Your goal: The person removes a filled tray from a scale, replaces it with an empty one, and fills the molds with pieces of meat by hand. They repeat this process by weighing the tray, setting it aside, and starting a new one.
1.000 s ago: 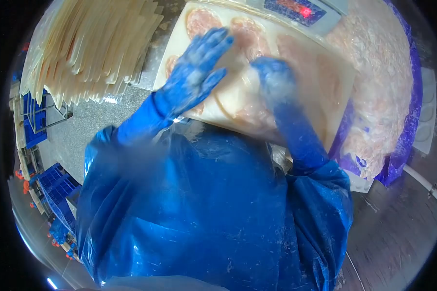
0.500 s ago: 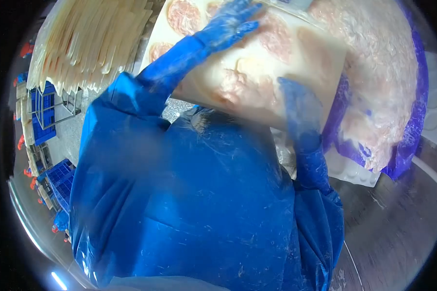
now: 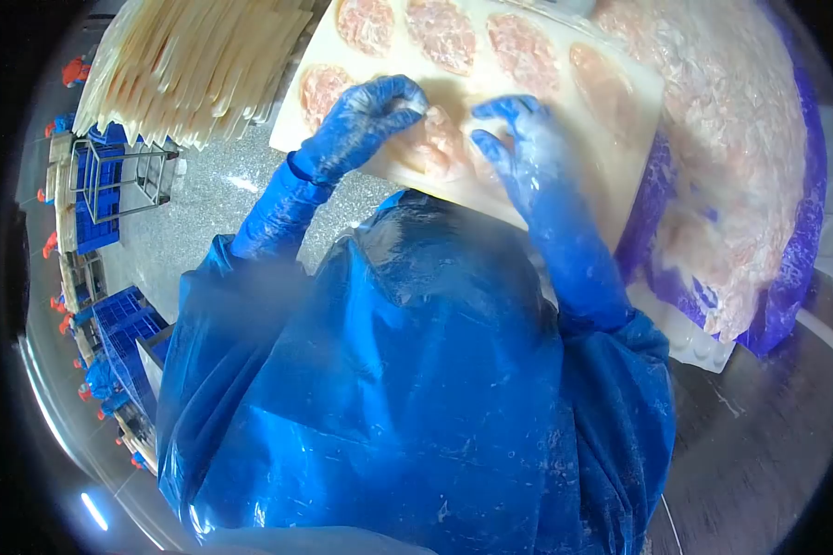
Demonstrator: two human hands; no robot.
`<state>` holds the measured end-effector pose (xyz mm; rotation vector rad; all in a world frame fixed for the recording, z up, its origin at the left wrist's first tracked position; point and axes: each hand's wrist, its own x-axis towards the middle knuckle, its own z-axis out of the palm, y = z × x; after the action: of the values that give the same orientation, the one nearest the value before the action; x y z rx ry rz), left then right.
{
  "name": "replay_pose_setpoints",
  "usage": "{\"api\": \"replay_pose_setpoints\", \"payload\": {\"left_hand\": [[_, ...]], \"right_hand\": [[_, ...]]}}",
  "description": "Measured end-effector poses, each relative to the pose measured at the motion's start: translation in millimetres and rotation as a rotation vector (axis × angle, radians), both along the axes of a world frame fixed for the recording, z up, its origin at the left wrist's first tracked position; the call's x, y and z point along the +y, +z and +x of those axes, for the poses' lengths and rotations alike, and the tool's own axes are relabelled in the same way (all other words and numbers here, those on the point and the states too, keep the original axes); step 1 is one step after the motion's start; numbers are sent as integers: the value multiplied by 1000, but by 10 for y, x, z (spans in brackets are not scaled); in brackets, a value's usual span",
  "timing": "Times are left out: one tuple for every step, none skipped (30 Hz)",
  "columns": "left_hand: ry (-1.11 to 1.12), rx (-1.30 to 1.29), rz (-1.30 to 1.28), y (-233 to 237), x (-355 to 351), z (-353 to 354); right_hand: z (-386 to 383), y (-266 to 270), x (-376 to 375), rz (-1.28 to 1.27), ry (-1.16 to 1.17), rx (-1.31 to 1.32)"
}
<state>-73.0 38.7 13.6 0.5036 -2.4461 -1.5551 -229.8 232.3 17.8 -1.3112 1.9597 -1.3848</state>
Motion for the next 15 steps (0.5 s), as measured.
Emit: {"api": "replay_pose_setpoints", "payload": {"left_hand": [[1, -2, -2, 21, -25, 3], [-47, 53, 134, 71, -50, -11], [-97, 108, 269, 127, -76, -33], [-103, 101, 332, 198, -84, -32], [-106, 102, 330, 260, -86, -29], [-78, 115, 310, 322, -88, -30], [-50, 130, 292, 393, -74, -40], [-49, 135, 282, 492, -32, -62], [-62, 139, 288, 572, 59, -118], [-43, 221, 250, 640, 200, -205], [-26, 303, 215, 705, 361, -284], [-105, 275, 332, 774, 544, -329], [-129, 223, 670, 818, 858, -372], [-277, 320, 722, 490, 1094, -368], [-520, 243, 130, 569, 1211, -377]], "right_hand": [[50, -30, -99, -2, 1, -2], [89, -92, -217, 4, 54, -42], [81, -170, -319, 10, 104, -80], [9, -203, -422, -10, 353, -455], [19, -217, -420, -13, 350, -454], [47, -209, -410, 0, 234, -535], [59, -164, -400, 14, 115, -614], [10, -92, -370, -50, 105, -606], [-103, 29, -301, -62, 129, -396], [-168, 133, -208, -87, 95, -336], [-231, 203, -102, -110, 59, -274], [-379, 221, 27, -104, 34, -268], [-587, 217, 199, -119, 120, -67], [-766, 209, 400, -128, 208, 133], [-883, 127, 626, 55, -5, 347]]}}
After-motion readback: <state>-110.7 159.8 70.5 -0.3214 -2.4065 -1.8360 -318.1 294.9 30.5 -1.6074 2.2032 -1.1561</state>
